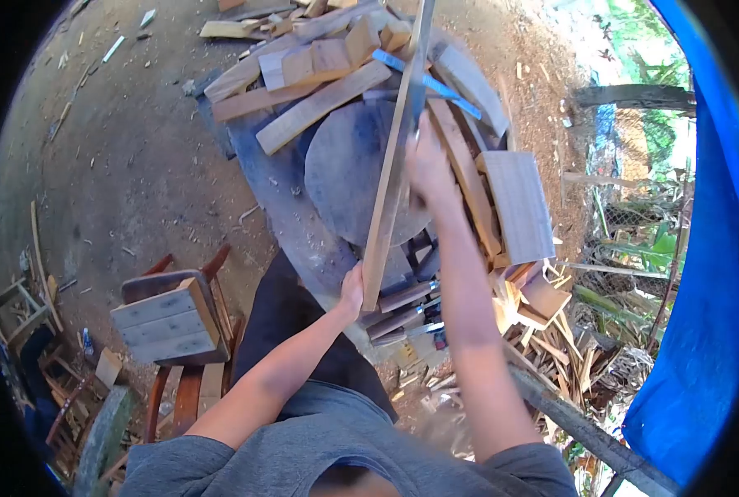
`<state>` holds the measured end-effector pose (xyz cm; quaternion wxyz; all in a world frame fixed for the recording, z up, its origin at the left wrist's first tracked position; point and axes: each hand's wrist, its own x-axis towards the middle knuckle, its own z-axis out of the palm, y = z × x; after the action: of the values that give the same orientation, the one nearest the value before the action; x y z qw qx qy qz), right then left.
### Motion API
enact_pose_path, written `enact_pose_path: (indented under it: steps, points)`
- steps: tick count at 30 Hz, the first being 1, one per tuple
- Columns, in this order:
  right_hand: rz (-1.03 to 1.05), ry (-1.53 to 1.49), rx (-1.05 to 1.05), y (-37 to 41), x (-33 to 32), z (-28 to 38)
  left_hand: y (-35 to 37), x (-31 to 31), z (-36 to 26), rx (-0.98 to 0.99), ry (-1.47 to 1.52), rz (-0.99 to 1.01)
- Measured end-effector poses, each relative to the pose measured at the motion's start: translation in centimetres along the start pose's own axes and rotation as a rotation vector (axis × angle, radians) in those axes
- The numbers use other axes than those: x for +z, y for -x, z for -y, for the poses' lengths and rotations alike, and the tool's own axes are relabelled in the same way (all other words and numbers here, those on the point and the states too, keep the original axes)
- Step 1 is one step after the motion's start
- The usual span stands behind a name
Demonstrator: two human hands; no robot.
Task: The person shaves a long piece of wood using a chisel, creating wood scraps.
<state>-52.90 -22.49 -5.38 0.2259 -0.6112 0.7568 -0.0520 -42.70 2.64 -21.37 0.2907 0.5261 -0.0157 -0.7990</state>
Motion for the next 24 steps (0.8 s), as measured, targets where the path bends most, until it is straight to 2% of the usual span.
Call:
enact_pose_path:
  steps: [2,4,6,10,12,13,14,15,16,17,19,20,22,24]
  points:
    - [0.13,-0.075,0.104,6.3,0.1,0.7,-0.2,-0.1,0.1,0.029,-0.038,0.007]
    - [0.176,-0.041,0.123,11.7,0.6,0.7,0.6,0.3,-1.0,0.042,-0.051,0.011]
    - [0.143,-0.093,0.067,15.0,1.3,-0.8,1.7,0.9,-2.2,0.064,-0.077,0.007]
    - [0.056,-0.257,0.192,15.8,1.7,-3.4,4.0,1.6,-5.2,0.031,-0.072,0.0]
    - [0.029,-0.333,0.263,15.9,2.5,-5.2,5.8,1.2,-6.7,-0.265,0.156,0.277]
    - [0.069,-0.178,0.231,15.8,2.9,-6.0,7.1,1.6,-7.9,-0.343,0.202,0.304]
    - [0.106,-0.022,0.192,15.5,3.4,-6.5,8.7,2.2,-8.9,-0.321,0.176,0.296]
    - [0.188,0.026,0.27,15.9,2.8,-5.5,11.4,3.2,-10.2,-0.311,0.262,0.403]
    - [0.179,-0.001,0.256,16.4,3.3,-5.4,13.8,4.1,-11.4,-0.302,0.348,0.511]
    - [0.073,0.012,0.202,17.5,4.0,-5.7,15.6,4.8,-12.4,-0.286,0.326,0.501]
    - [-0.118,-0.078,0.153,19.8,5.5,-5.6,18.3,6.0,-13.9,-0.303,0.483,0.719]
    - [-0.119,-0.097,0.146,20.7,6.3,-5.6,19.4,6.5,-14.5,-0.291,0.47,0.709]
    - [-0.433,-0.094,-0.01,22.8,7.3,-5.9,20.7,7.1,-15.2,-0.27,0.483,0.685]
    - [-0.432,-0.135,-0.02,24.4,8.3,-6.5,20.7,7.0,-15.3,-0.253,0.463,0.76]
